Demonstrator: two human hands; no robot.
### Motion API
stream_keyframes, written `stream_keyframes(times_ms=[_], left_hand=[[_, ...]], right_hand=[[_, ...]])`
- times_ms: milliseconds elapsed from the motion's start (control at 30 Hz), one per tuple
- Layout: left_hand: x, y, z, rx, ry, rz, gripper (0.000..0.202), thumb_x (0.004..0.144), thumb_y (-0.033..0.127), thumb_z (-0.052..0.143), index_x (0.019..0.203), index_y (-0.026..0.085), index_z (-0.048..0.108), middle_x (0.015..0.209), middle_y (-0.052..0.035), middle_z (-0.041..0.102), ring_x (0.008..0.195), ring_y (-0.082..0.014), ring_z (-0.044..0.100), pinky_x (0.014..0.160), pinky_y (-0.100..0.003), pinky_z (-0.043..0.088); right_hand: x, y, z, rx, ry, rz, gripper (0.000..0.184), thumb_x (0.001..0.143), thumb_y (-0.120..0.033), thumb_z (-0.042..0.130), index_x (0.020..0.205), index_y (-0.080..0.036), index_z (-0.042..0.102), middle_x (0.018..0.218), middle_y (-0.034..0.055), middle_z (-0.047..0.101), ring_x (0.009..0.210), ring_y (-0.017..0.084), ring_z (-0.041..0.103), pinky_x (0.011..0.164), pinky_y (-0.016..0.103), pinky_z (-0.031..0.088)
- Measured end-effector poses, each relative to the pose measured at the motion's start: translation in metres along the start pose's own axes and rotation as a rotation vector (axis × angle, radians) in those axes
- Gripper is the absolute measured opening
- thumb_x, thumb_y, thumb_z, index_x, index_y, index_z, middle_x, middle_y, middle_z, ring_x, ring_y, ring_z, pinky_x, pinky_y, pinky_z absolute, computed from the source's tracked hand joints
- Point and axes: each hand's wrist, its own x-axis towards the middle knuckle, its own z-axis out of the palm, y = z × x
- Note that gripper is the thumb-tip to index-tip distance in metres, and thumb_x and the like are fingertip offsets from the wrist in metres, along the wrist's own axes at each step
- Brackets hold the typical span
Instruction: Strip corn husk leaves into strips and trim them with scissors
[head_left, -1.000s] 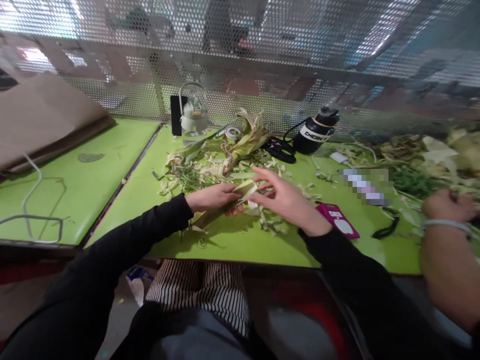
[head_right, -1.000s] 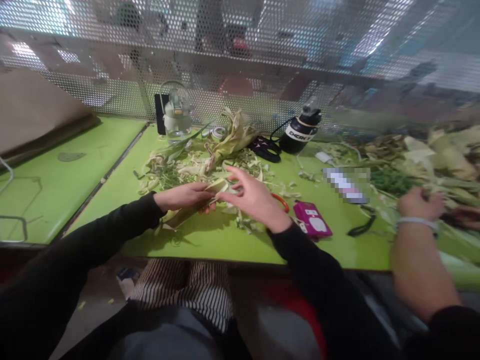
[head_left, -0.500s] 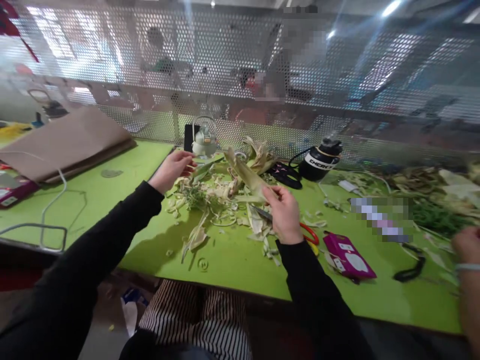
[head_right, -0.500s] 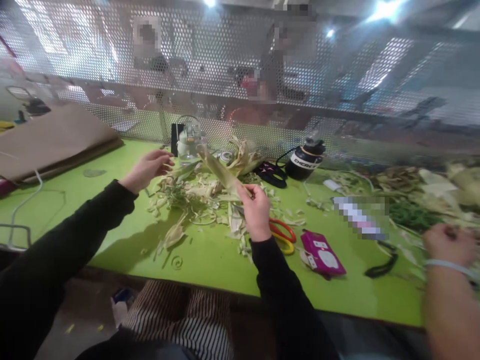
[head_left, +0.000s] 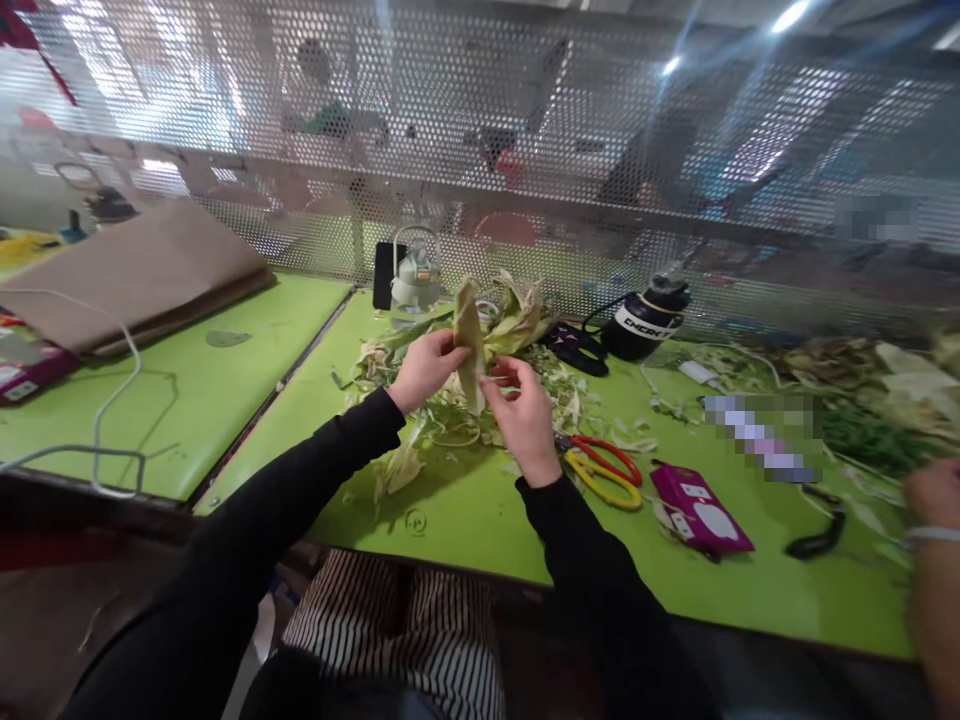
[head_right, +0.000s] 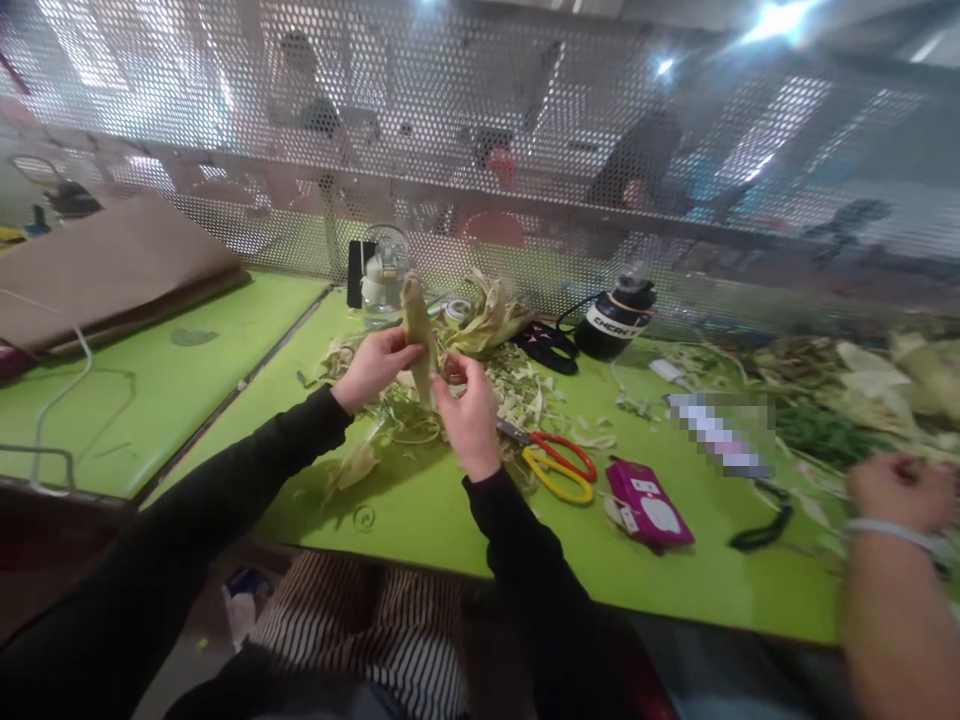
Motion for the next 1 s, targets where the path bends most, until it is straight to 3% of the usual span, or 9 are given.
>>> stream_keyframes(times_ms=[67, 133, 300, 567, 833, 1000], left_hand=[[-0.001, -0.004, -0.007, 0.195, -0.085, 0.061, 0.007, 0.078, 0.018, 0.062, 0.077, 0.013, 0.065, 0.069, 0.0009, 0.064, 0.065, -0.0101, 0.054, 0.063, -0.021, 0.042], [-0.003, -0.006, -0.011, 0.316, -0.158, 0.095, 0.01, 0.077, 0.022, 0.062, 0.075, 0.013, 0.066, 0.066, 0.0014, 0.063, 0.065, -0.011, 0.054, 0.062, -0.021, 0.041], [-0.005, -0.009, -0.012, 0.362, -0.215, 0.105, 0.013, 0.077, 0.025, 0.06, 0.074, 0.014, 0.066, 0.065, 0.0014, 0.061, 0.063, -0.0111, 0.052, 0.062, -0.022, 0.04], [-0.006, -0.02, -0.012, 0.399, -0.232, 0.093, 0.009, 0.077, 0.022, 0.057, 0.072, 0.015, 0.061, 0.067, 0.0009, 0.058, 0.061, -0.0103, 0.047, 0.06, -0.024, 0.036], [-0.012, -0.01, -0.009, 0.667, -0.217, 0.133, 0.021, 0.081, 0.021, 0.057, 0.064, 0.018, 0.043, 0.061, 0.0031, 0.047, 0.056, -0.0092, 0.036, 0.056, -0.025, 0.025], [-0.015, -0.014, -0.005, 0.788, -0.174, 0.186, 0.015, 0.083, 0.021, 0.055, 0.069, 0.018, 0.048, 0.06, 0.0028, 0.046, 0.054, -0.01, 0.034, 0.056, -0.026, 0.022]], right_hand=[[0.005, -0.005, -0.003, -0.123, -0.08, -0.059, 0.039, 0.08, -0.05, 0.062, 0.102, -0.018, 0.062, 0.097, 0.0113, 0.071, 0.084, 0.023, 0.064, 0.075, 0.035, 0.049], [0.011, -0.009, -0.003, -0.22, -0.117, -0.08, 0.033, 0.082, -0.049, 0.058, 0.093, -0.018, 0.064, 0.09, 0.0106, 0.072, 0.08, 0.024, 0.065, 0.074, 0.036, 0.048], [0.017, -0.007, -0.002, -0.288, -0.153, -0.064, 0.024, 0.08, -0.044, 0.055, 0.078, -0.021, 0.06, 0.073, 0.0059, 0.07, 0.067, 0.021, 0.062, 0.065, 0.032, 0.045], [0.013, 0.001, -0.001, -0.357, -0.195, -0.098, 0.019, 0.081, -0.039, 0.056, 0.074, -0.021, 0.059, 0.067, 0.0039, 0.067, 0.06, 0.018, 0.058, 0.062, 0.03, 0.044], [0.01, 0.006, 0.002, -0.49, -0.208, -0.096, 0.015, 0.08, -0.034, 0.057, 0.074, -0.021, 0.06, 0.067, 0.0058, 0.068, 0.06, 0.02, 0.06, 0.061, 0.032, 0.043], [0.008, 0.008, 0.005, -0.51, -0.199, -0.161, 0.019, 0.083, -0.035, 0.054, 0.068, -0.023, 0.051, 0.065, 0.0054, 0.065, 0.061, 0.02, 0.058, 0.06, 0.032, 0.041]])
